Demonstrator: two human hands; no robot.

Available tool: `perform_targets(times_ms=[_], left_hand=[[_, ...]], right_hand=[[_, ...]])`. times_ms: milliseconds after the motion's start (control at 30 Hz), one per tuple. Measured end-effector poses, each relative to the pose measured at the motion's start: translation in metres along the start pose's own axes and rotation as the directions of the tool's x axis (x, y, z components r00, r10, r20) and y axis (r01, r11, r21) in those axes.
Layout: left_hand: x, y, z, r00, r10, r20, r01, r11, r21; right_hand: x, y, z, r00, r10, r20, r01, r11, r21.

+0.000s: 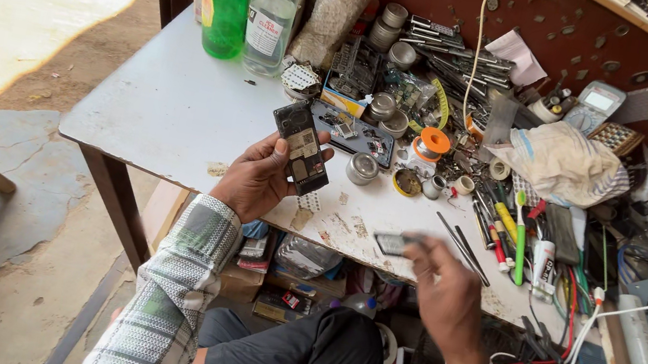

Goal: The person disassembles a mobile phone, uses tweezers to handle small components on the circuit board, and tests the device by pressing buttons to check the display. The person then reassembles the phone and places it on the workbench.

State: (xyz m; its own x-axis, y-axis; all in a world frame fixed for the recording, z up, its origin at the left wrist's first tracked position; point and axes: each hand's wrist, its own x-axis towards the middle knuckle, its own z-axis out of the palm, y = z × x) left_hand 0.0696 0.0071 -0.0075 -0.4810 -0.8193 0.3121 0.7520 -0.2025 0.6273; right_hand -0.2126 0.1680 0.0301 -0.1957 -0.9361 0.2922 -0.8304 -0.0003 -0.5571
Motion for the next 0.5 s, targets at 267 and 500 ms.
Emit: perform_targets(times_ms=[267, 500], left_hand=[[-0.001, 0.002, 0.006, 0.998, -0.045, -0.039, 0.045, 0.999, 0.016], [0.000, 0.002, 0.003, 0.994, -0.104, -0.025, 0.104, 0.995, -0.010]], right_hand=[[0.064, -0.012, 0.031, 0.876, -0.090, 0.473, -0.479, -0.055, 0.876], [0.087, -0.047, 0.049, 0.898, -0.239, 0.369, -0.324, 0.208, 0.923]])
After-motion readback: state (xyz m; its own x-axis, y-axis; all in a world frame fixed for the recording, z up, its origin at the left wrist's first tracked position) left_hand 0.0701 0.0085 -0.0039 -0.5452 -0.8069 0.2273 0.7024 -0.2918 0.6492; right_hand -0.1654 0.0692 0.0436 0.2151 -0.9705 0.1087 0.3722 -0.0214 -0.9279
